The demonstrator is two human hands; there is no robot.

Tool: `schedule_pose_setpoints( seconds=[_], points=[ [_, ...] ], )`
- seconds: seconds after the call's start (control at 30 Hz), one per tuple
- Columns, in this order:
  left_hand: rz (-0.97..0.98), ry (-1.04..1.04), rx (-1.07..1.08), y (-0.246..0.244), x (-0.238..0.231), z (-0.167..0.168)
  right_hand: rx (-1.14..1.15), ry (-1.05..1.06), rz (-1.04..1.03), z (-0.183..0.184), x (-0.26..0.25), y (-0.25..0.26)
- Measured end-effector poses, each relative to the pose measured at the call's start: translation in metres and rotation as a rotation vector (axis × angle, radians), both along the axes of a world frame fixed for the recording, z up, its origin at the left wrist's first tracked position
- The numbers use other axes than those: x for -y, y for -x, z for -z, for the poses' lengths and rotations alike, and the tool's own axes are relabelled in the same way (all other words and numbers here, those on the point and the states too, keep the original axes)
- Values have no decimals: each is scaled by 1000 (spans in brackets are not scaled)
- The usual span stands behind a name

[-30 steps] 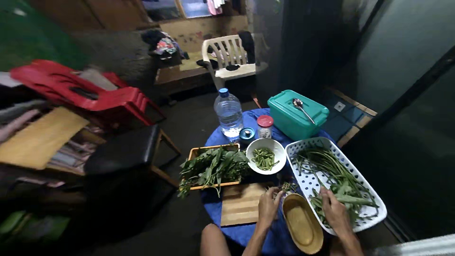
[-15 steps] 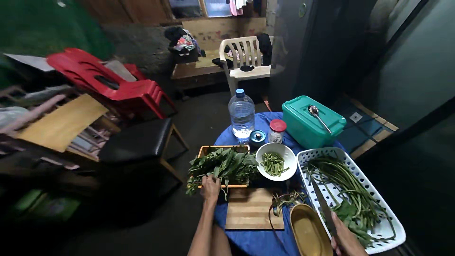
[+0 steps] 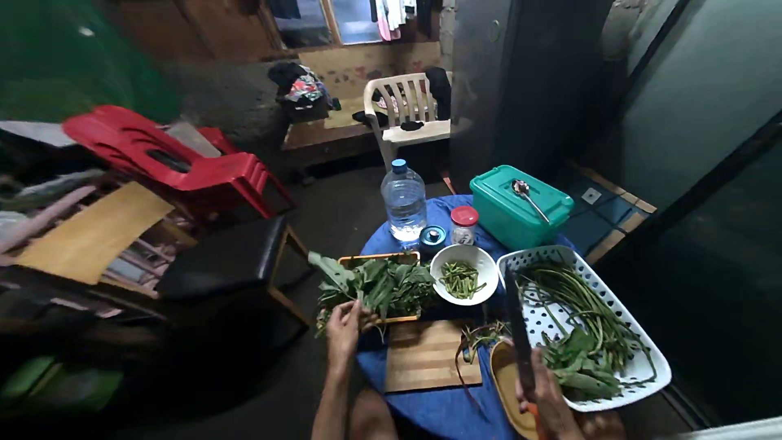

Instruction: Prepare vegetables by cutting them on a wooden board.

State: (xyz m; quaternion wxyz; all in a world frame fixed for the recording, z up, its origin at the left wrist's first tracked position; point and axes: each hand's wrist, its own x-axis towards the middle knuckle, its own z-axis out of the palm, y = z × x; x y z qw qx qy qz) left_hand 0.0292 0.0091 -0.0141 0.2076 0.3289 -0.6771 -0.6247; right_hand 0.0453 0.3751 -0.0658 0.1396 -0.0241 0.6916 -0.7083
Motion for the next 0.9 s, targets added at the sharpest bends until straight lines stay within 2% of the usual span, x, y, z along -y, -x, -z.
schedule_pose_setpoints(
  seconds=[0.07,0.17,0.3,0.37,0.53,0.77,0.9],
  points=[
    [122,-7,-15,-11,-38,-2,-81,101,-52,-2,20,-9],
    [307,-28,-56,-23,-96,0,-135,118,-98,-14,48,-18],
    [474,-95,-104,-32,-159,3,-473,-176,-94,-14,59,-10],
    [516,-120,-123,-33,-181,5,-529,-288,-30,-10,50,-8],
    [600,-245,-61,-23,-217,10,-467,-403,179,0,18,-11],
    [679,-221,-12,6,-253,39,-498,-586,358,18,-19,6],
    [665,-213,72,13,-253,52,-214,-624,340,27,-41,17]
  ],
)
